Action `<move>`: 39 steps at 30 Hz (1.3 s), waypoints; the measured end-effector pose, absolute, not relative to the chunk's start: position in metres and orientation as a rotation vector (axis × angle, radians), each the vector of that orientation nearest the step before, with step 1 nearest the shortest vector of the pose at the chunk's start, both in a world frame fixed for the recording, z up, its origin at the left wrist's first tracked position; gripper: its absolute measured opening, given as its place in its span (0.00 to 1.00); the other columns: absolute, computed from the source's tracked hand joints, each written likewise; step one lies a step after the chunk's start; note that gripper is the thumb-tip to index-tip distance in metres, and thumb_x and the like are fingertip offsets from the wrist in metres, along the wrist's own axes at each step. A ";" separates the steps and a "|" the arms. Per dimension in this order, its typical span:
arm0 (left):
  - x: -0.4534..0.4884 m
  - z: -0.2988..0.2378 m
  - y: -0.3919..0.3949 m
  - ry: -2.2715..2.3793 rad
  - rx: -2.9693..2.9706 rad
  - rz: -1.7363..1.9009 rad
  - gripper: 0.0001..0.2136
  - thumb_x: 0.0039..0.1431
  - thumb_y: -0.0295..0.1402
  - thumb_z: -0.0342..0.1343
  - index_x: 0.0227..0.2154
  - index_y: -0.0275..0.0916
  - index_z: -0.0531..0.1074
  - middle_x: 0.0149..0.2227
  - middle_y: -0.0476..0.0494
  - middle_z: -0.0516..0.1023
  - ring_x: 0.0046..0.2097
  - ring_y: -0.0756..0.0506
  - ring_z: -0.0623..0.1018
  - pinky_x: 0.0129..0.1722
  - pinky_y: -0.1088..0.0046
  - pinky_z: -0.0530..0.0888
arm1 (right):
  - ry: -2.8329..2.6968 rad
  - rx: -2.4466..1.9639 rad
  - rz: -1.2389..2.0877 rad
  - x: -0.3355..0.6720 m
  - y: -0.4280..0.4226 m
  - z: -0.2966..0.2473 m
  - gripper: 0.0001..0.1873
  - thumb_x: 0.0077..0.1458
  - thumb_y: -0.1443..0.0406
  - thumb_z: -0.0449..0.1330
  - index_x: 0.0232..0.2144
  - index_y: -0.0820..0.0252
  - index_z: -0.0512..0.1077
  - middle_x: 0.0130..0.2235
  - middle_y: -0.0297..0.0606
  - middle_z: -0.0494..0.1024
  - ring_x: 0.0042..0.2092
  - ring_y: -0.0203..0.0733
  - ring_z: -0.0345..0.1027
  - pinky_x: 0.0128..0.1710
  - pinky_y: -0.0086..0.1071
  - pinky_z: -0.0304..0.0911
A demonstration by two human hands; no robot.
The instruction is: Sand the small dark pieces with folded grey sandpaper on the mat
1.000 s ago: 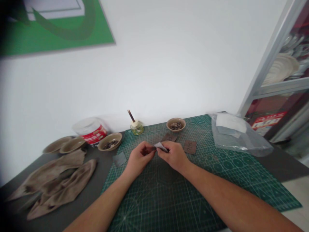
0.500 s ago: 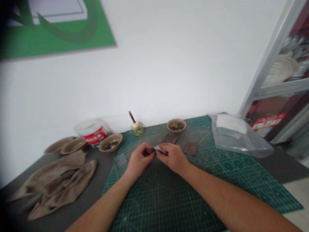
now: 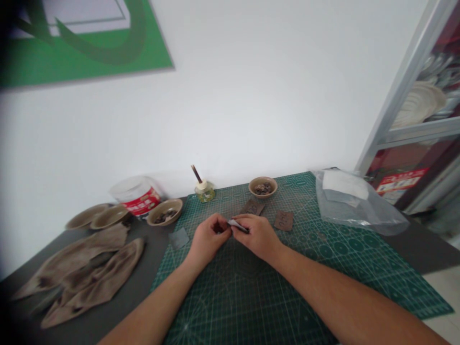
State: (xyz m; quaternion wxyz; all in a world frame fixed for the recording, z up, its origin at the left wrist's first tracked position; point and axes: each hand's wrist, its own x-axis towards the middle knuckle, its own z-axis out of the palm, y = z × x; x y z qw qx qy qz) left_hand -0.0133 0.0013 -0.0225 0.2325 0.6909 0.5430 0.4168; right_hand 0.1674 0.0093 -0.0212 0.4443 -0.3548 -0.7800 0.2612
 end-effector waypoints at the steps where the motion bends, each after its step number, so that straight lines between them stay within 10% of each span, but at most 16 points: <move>1: -0.013 -0.023 0.001 1.494 1.904 1.143 0.05 0.49 0.31 0.57 0.24 0.38 0.67 0.23 0.53 0.69 0.26 0.52 0.68 0.26 0.78 0.63 | -1.936 -0.882 0.649 0.167 0.009 -0.021 0.12 0.55 0.64 0.60 0.42 0.53 0.78 0.45 0.37 0.79 0.45 0.42 0.74 0.48 0.35 0.68; 26: -0.012 -0.018 -0.004 1.471 1.908 1.177 0.06 0.52 0.33 0.58 0.23 0.38 0.68 0.24 0.52 0.71 0.28 0.51 0.71 0.29 0.78 0.66 | -1.889 -0.840 0.656 0.168 0.010 -0.021 0.12 0.55 0.65 0.60 0.42 0.53 0.78 0.45 0.35 0.80 0.45 0.42 0.73 0.48 0.32 0.65; 39: -0.014 -0.024 -0.001 1.397 1.765 1.198 0.09 0.52 0.38 0.60 0.28 0.37 0.71 0.25 0.51 0.72 0.28 0.51 0.71 0.28 0.78 0.66 | -1.649 -0.968 1.246 0.171 0.024 -0.028 0.15 0.55 0.56 0.59 0.34 0.62 0.78 0.26 0.35 0.77 0.26 0.36 0.66 0.25 0.28 0.57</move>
